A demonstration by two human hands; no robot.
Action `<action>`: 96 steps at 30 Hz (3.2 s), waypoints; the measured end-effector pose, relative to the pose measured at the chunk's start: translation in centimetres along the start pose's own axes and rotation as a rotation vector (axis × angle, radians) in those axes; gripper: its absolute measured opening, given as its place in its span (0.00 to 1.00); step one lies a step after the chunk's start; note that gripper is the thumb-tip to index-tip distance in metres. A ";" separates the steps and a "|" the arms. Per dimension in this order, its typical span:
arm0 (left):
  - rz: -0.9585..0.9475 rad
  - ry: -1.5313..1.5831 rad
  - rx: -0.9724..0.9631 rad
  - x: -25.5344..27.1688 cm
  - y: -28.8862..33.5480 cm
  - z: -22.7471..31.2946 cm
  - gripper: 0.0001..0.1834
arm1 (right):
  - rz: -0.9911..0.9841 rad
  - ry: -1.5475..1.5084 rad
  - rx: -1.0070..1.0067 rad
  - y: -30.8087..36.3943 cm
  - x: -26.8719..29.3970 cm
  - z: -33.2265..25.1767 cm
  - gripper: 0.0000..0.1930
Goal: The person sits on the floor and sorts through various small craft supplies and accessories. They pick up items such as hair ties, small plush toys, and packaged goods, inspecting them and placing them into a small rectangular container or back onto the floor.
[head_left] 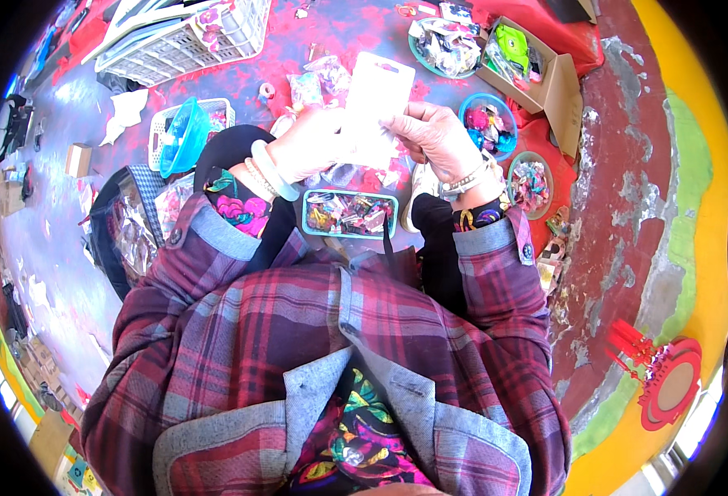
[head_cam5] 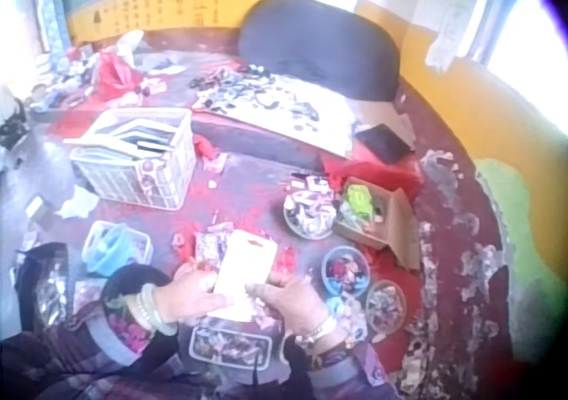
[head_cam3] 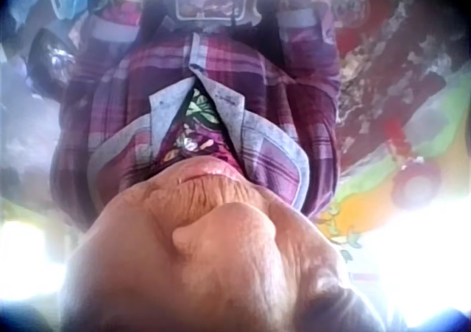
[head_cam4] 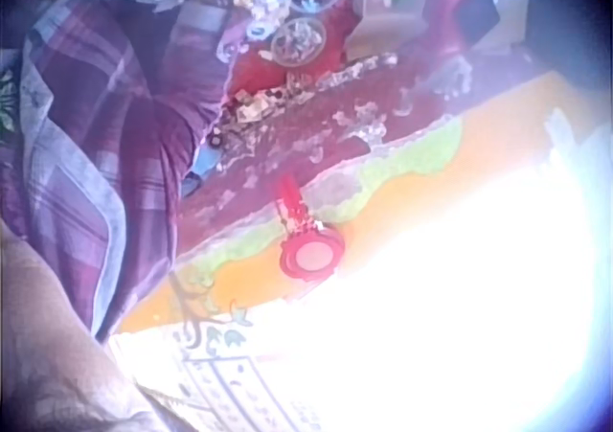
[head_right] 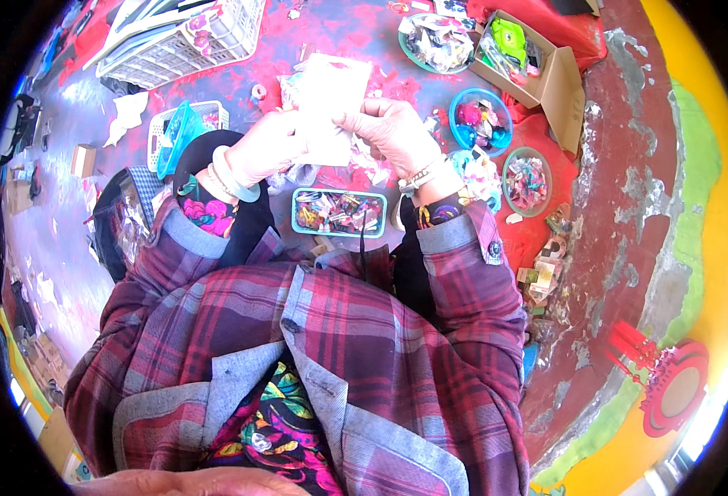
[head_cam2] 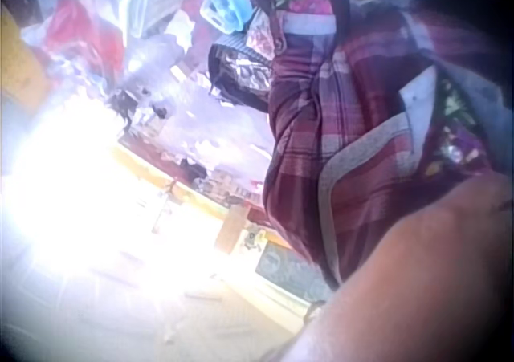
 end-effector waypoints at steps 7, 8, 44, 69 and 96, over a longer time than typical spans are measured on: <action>0.114 -0.258 0.062 0.8 0.1 -1.2 0.15 | 0.178 0.509 0.196 -0.6 0.2 -0.5 0.12; 0.152 -0.320 0.095 0.5 0.1 -0.6 0.15 | 0.222 0.551 0.167 -0.6 0.2 0.0 0.12; 0.237 0.049 -0.048 1.4 2.4 -1.1 0.17 | 0.213 -0.129 0.161 0.6 -0.8 0.0 0.03; 0.081 0.306 0.099 -0.1 4.0 -2.7 0.17 | -0.002 -0.427 -0.184 -0.1 -2.4 6.9 0.16; 0.263 -0.560 -0.002 -4.4 4.7 0.0 0.12 | 0.301 -0.117 0.160 5.8 -5.5 8.2 0.02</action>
Point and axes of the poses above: each hand's wrist, its own y-axis away from the middle knuckle, its own x-axis out of the back of the hand, z = x × y, the point moved 8 cm from there along -y, towards the middle knuckle, and after that the axes turned 14 degrees about -z, right-handed, at the moved point
